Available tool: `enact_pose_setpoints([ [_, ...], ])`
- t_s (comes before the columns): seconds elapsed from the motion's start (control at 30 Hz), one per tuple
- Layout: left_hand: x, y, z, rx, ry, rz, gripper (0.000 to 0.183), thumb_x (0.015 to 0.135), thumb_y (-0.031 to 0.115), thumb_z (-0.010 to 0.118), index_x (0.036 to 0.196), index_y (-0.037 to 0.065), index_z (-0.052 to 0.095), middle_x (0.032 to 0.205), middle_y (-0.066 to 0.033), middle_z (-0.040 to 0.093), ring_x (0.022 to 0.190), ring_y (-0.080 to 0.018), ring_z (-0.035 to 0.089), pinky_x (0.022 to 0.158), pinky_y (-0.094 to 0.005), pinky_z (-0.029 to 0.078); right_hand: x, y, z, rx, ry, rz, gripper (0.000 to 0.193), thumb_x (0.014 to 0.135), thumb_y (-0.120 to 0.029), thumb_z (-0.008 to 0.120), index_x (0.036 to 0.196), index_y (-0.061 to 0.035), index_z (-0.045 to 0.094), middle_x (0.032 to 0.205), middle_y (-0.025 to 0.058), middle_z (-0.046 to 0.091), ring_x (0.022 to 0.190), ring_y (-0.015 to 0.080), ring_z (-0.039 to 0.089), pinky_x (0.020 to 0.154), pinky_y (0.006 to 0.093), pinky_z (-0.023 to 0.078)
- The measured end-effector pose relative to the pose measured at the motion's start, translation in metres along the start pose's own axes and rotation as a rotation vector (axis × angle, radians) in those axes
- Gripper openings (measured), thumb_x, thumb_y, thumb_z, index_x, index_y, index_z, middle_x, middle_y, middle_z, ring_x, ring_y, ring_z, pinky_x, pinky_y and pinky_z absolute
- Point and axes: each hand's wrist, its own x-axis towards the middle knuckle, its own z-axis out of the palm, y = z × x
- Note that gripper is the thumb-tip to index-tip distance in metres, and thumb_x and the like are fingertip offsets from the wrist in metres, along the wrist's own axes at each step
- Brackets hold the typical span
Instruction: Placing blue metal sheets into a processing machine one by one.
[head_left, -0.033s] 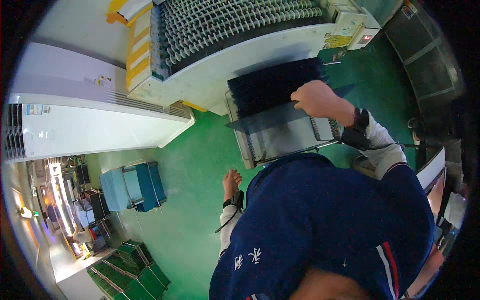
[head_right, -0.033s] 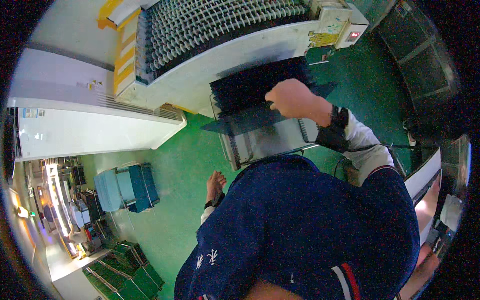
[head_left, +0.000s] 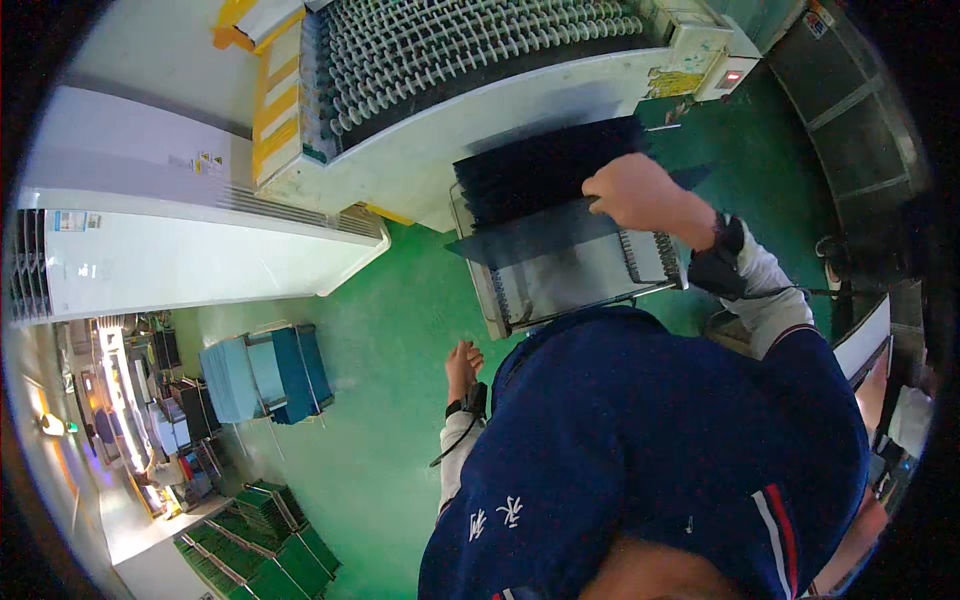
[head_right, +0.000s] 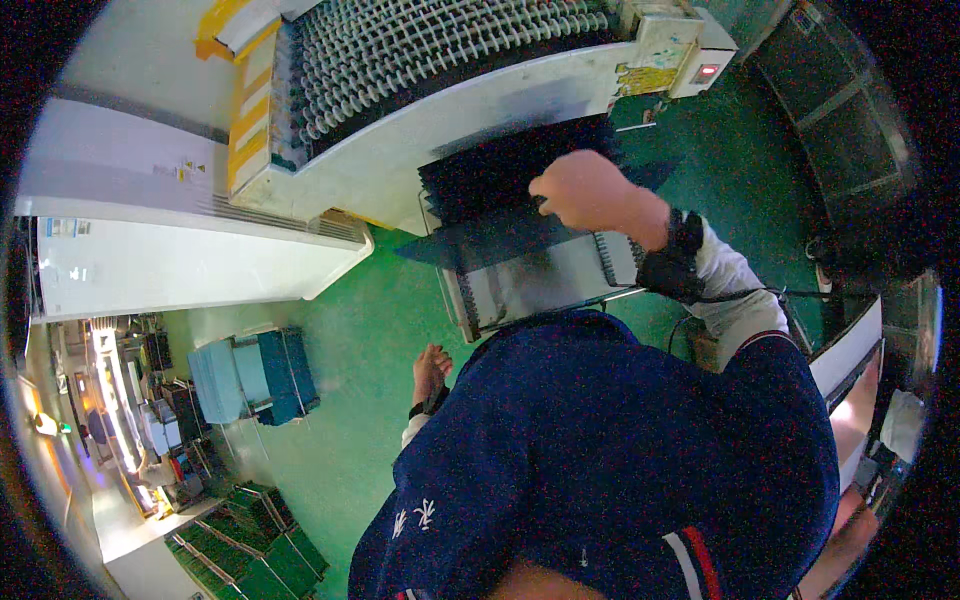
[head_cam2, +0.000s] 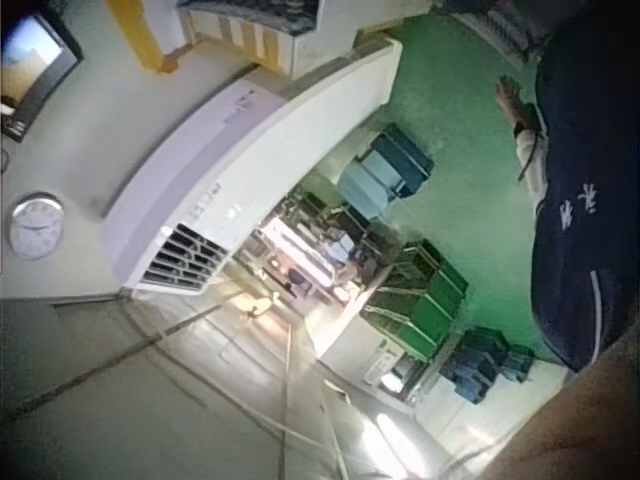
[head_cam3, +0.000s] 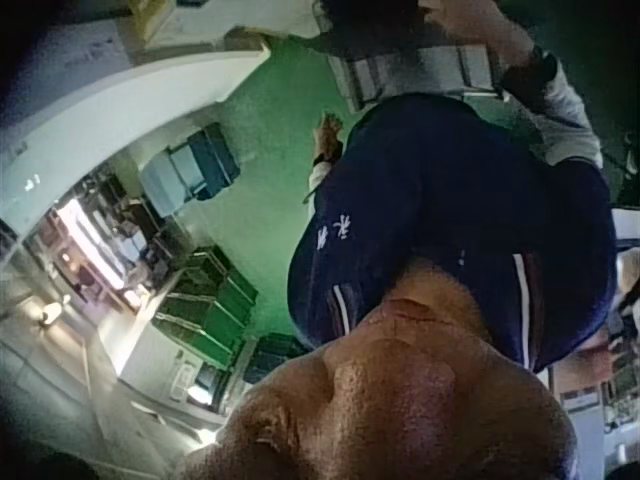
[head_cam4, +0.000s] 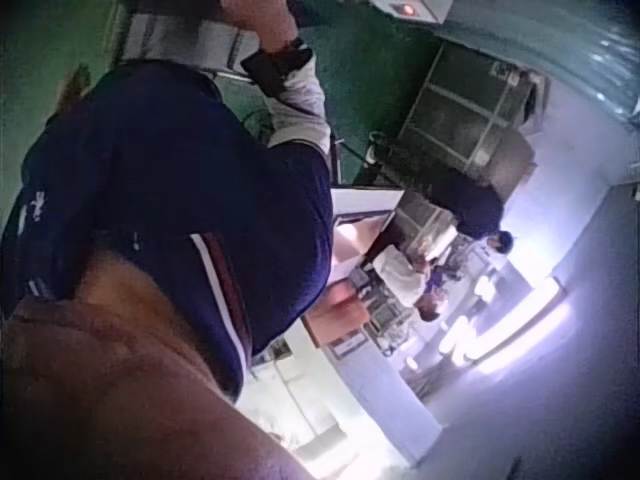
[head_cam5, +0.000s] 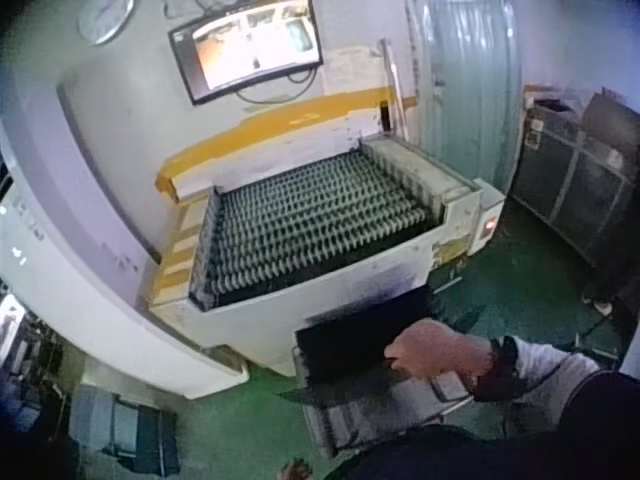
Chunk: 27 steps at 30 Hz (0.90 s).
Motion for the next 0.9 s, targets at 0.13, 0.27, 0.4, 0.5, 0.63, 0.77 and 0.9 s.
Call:
enact_pose_setpoints([
  [0.13, 0.003, 0.001, 0.013, 0.064, 0.087, -0.014, 0.036, 0.090, 0.034, 0.051, 0.097, -0.002, 0.055, 0.067, -0.0045, 0.055, 0.052, -0.0147, 0.052, 0.044, -0.0241, 0.040, -0.002, 0.030, -0.038, 0.104, 0.210, 0.006, 0.027, 0.071, -0.025, 0.065, 0.087, -0.0031, 0.062, 0.078, 0.0185, 0.060, 0.077, 0.0381, 0.057, 0.066, 0.0444, 0.045],
  [0.27, 0.003, -0.005, 0.019, 0.011, 0.085, 0.000, 0.033, 0.090, 0.033, 0.051, 0.095, 0.000, 0.054, 0.064, -0.0025, 0.052, 0.050, -0.0125, 0.049, 0.044, -0.0247, 0.039, -0.004, 0.058, -0.061, 0.393, 0.253, 0.114, 0.033, 0.071, -0.021, 0.066, 0.093, 0.0026, 0.060, 0.080, 0.0169, 0.061, 0.075, 0.0291, 0.058, 0.068, 0.0350, 0.045],
  [0.4, 0.008, -0.019, 0.002, -0.153, -0.064, -0.040, 0.031, 0.090, 0.032, 0.050, 0.095, 0.002, 0.054, 0.065, -0.0024, 0.052, 0.050, -0.0124, 0.049, 0.044, -0.0258, 0.040, 0.000, 0.072, -0.056, 0.938, 0.335, 0.227, 0.024, 0.076, -0.014, 0.066, 0.091, 0.0042, 0.060, 0.076, 0.0023, 0.061, 0.071, 0.0097, 0.054, 0.065, 0.0258, 0.044],
  [0.5, 0.001, -0.023, 0.001, -0.121, -0.049, -0.027, 0.031, 0.090, 0.032, 0.050, 0.096, 0.002, 0.055, 0.068, -0.0035, 0.055, 0.053, -0.0137, 0.053, 0.046, -0.0264, 0.043, 0.010, 0.081, -0.046, 1.217, 0.356, 0.337, 0.024, 0.077, -0.012, 0.066, 0.095, 0.0031, 0.061, 0.083, 0.0025, 0.062, 0.072, 0.0118, 0.057, 0.067, 0.0265, 0.045],
  [0.63, -0.008, -0.026, 0.004, -0.022, 0.063, 0.007, 0.032, 0.089, 0.033, 0.052, 0.098, 0.003, 0.055, 0.070, -0.0045, 0.057, 0.055, -0.0156, 0.056, 0.049, -0.0269, 0.046, 0.024, 0.089, -0.037, 1.432, 0.347, 0.420, 0.027, 0.077, -0.013, 0.067, 0.099, 0.0007, 0.061, 0.087, 0.0047, 0.064, 0.075, 0.0135, 0.059, 0.069, 0.0294, 0.047],
  [0.77, -0.020, -0.029, 0.005, -0.083, 0.093, -0.031, 0.032, 0.089, 0.033, 0.052, 0.098, 0.002, 0.055, 0.070, -0.0051, 0.058, 0.055, -0.0164, 0.056, 0.049, -0.0272, 0.046, 0.040, 0.115, -0.013, 1.544, 0.324, 0.510, 0.027, 0.077, -0.014, 0.068, 0.100, -0.0008, 0.062, 0.087, 0.0053, 0.065, 0.074, 0.0156, 0.061, 0.067, 0.0310, 0.048],
  [0.9, -0.037, -0.028, 0.014, -0.056, 0.187, -0.012, 0.033, 0.089, 0.033, 0.053, 0.098, 0.002, 0.055, 0.071, -0.0058, 0.059, 0.056, -0.0169, 0.057, 0.049, -0.0276, 0.046, 0.056, 0.119, -0.003, 1.637, 0.293, 0.564, 0.029, 0.077, -0.015, 0.068, 0.101, -0.0010, 0.060, 0.090, 0.0073, 0.063, 0.076, 0.0188, 0.060, 0.071, 0.0328, 0.047],
])
